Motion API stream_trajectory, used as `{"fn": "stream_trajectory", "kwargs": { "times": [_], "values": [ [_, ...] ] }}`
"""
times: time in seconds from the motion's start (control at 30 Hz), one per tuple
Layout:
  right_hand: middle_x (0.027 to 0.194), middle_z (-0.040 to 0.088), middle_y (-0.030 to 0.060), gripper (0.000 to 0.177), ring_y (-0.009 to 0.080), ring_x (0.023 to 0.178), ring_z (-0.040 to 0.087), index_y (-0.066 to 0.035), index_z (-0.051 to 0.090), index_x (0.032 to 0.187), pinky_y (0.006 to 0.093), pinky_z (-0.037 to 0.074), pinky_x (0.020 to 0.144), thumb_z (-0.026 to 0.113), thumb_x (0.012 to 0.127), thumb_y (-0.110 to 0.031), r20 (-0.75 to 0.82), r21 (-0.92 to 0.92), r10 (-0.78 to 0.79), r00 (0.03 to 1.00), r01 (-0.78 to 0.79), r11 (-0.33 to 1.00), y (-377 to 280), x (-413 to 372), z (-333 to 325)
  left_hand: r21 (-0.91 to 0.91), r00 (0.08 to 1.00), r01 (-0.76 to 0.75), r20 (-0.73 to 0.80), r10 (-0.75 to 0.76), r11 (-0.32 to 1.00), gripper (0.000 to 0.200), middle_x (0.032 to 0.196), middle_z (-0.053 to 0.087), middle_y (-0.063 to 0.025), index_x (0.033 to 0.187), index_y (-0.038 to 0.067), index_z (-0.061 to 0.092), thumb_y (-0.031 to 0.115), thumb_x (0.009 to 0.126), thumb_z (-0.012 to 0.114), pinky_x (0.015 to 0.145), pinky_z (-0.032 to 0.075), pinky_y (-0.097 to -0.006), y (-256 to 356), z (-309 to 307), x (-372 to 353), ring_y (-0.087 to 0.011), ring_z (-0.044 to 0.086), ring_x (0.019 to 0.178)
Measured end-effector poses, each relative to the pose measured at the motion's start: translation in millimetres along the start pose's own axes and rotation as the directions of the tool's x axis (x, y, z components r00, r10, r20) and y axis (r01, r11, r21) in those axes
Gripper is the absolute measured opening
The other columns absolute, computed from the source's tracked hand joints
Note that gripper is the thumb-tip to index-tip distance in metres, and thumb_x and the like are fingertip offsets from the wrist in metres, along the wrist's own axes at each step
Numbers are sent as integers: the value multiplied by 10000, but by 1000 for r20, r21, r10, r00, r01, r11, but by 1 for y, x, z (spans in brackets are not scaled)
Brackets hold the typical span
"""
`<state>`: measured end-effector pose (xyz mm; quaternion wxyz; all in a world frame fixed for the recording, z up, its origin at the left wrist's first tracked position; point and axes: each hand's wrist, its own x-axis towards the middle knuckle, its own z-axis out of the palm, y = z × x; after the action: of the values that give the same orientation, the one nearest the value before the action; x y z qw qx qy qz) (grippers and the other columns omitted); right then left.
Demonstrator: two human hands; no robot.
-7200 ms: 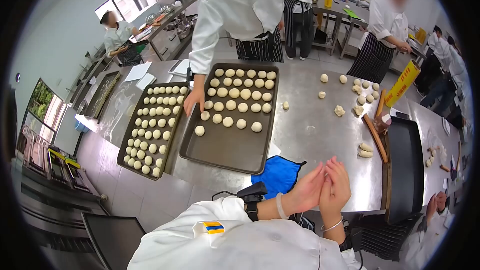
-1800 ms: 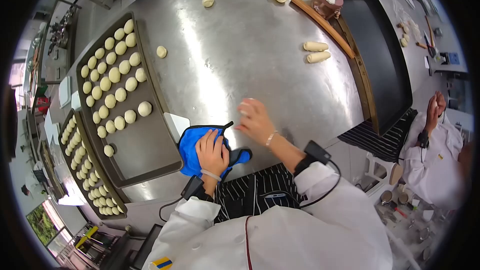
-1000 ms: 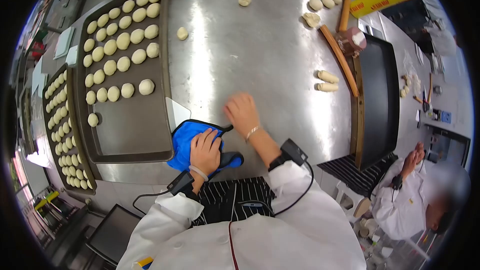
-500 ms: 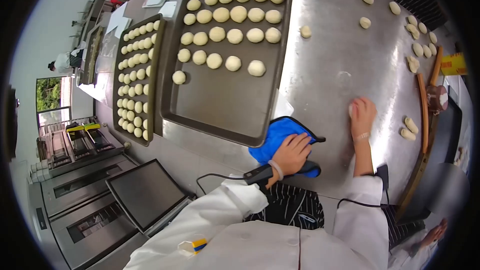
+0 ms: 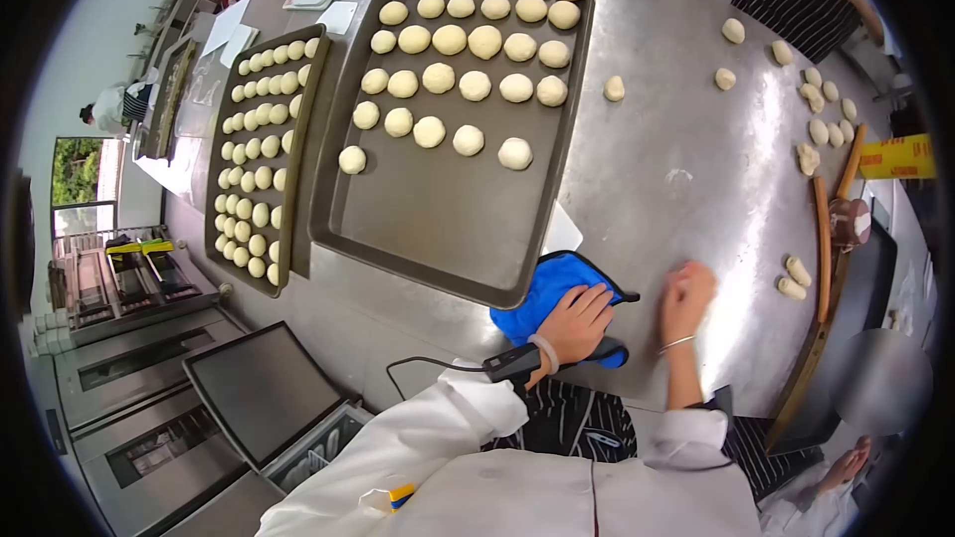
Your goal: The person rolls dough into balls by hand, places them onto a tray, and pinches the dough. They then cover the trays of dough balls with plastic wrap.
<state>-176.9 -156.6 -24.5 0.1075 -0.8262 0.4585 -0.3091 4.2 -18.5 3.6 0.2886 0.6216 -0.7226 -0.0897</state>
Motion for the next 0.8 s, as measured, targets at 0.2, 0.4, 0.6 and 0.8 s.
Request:
{"fn": "stream_trajectory", "kwargs": {
  "times": [0.2, 0.4, 0.6, 0.8],
  "values": [
    [1000, 559, 155, 123, 351, 967, 495, -38, 566, 878, 427, 381, 863, 634, 797, -100, 274, -15, -121, 954, 130, 991, -10, 83, 18, -13, 1000, 13, 19, -12, 1000, 213, 1131, 599, -147, 940, 28, 601, 157, 773, 574, 963, 392, -419, 2, -4, -1, -282, 523, 1150],
    [1020, 587, 138, 146, 337, 999, 525, -57, 584, 947, 449, 380, 915, 617, 810, -94, 172, 32, -108, 979, 104, 994, -26, 6, 5, -20, 1000, 5, 21, -4, 1000, 242, 1133, 597, -151, 969, 20, 603, 152, 767, 578, 951, 399, -426, 0, -7, 3, -287, 524, 1147],
    [1015, 582, 124, 123, 342, 1014, 519, -55, 576, 894, 444, 386, 902, 615, 780, -81, 121, -43, 30, 992, -25, 999, 19, 71, 9, -37, 999, 1, 45, 0, 999, 251, 1145, 594, -141, 973, 29, 604, 157, 757, 583, 954, 396, -427, -1, -2, 0, -285, 523, 1153],
    [1035, 565, 141, 130, 334, 1053, 494, -52, 586, 913, 480, 369, 910, 597, 804, -122, 222, -19, -212, 952, 222, 975, -48, 36, 5, -27, 998, 19, 67, -17, 999, 259, 1156, 591, -133, 987, 38, 602, 157, 758, 579, 958, 387, -423, 3, -6, 0, -273, 520, 1161]
  ]
}}
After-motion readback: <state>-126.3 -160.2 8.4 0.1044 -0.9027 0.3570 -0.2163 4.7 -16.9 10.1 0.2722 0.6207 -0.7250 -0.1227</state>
